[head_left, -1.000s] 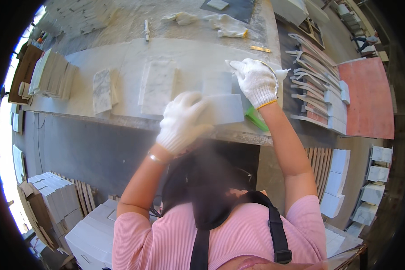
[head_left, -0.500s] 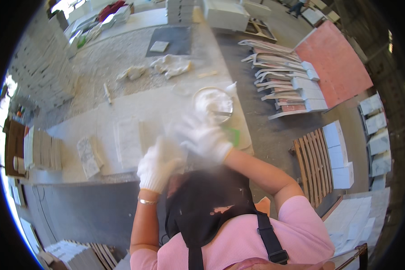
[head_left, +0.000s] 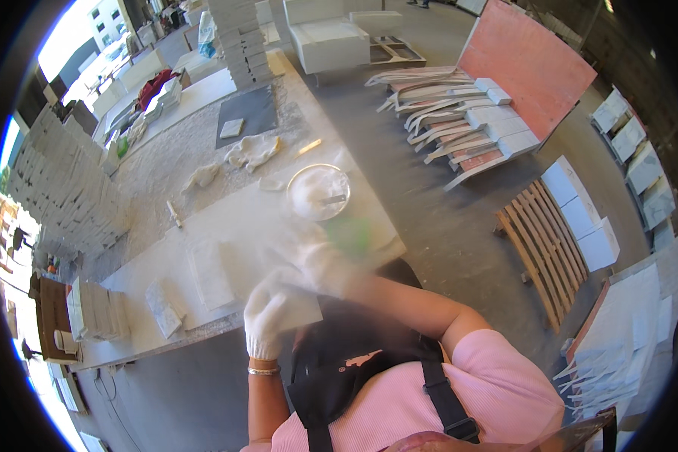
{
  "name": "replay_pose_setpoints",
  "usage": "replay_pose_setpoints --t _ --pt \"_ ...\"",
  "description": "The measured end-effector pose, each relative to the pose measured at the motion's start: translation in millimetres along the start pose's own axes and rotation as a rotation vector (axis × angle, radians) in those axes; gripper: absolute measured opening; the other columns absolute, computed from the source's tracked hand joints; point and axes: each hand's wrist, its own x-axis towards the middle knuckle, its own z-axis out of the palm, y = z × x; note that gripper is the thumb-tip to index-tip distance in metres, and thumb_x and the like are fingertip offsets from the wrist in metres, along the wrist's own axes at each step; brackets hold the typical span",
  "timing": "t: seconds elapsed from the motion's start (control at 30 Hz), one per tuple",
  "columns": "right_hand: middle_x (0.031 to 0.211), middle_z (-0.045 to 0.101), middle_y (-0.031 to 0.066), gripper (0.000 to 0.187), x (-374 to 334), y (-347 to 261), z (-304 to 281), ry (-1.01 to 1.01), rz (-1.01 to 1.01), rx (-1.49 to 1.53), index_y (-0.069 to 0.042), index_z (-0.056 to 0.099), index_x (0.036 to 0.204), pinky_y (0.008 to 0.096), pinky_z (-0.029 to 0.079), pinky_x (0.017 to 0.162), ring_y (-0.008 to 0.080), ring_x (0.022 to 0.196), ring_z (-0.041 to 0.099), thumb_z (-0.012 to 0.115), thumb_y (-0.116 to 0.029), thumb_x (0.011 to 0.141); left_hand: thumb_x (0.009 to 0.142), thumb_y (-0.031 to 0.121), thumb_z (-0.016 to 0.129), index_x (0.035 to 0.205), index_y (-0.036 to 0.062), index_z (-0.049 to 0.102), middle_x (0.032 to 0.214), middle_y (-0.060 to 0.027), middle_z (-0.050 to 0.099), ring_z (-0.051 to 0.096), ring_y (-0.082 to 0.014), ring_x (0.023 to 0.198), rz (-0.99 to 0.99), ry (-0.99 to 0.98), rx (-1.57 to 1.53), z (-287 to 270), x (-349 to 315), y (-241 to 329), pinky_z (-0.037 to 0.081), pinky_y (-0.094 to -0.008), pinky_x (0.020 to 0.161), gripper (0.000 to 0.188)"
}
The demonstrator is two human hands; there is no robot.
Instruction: The person repeatedly scoops white paste from a metal bowl with a small metal spatula and spreads it onto the edges of rectangular white tiles. The tiles are handled one at a time, flipped to coat different edges, and placed back on the workbench.
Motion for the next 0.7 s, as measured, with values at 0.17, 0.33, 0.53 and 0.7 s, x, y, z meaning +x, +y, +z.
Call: replay_pose_setpoints --t 0.17,0.33,0.53,0.7 --pt "0.143 0.06 0.0201 0.054 10.3 26.5 -21.4 0.454 -0.034 -0.094 -0.008 0.06 0.145 0.0509 0.044 0.113 0.0414 0.135 0.055 0.074 -0.032 0.099 0.094 0.022 0.072 0.146 -0.0054 0.057 0.129 -0.0101 0.07 0.067 -0.0173 0.112 -0.05 -0.022 -0.087 -5.8 -28.4 1.1 0.055 -0.0327 0.096 0.06" --pt "0.139 0.069 0.0102 0.047 -11.9 17.9 -12.4 0.404 0.071 0.626 0.001 0.059 0.148 0.0337 0.05 0.11 0.0196 0.128 0.063 0.066 -0.021 0.108 0.097 0.019 0.075 0.149 -0.0035 0.055 0.131 -0.0089 0.069 0.067 -0.0159 0.11 -0.063 0.031 -0.126 -13.6 -42.3 -4.3 0.055 -0.0318 0.095 0.06" --pt "0.148 0.061 0.0093 0.061 -43.7 -14.9 0.1 -0.049 0.4 1.122 0.002 0.051 0.155 0.0326 0.041 0.116 0.017 0.135 0.055 0.068 -0.031 0.107 0.098 0.016 0.073 0.15 -0.0031 0.053 0.134 -0.009 0.067 0.066 -0.0164 0.114 -0.027 0.032 -0.148 -13.5 -44.4 -13.3 0.055 -0.0328 0.098 0.059" --pt "0.16 0.051 0.0176 0.064 -86.2 -28.8 4.5 -0.334 0.468 1.091 0.003 0.044 0.159 0.0374 0.034 0.124 0.0252 0.149 0.045 0.067 -0.021 0.105 0.098 0.031 0.075 0.154 -0.0048 0.049 0.146 -0.0132 0.061 0.057 -0.0191 0.133 -0.045 0.07 -0.057 -21.0 -39.2 -13.0 0.046 -0.0353 0.111 0.072"
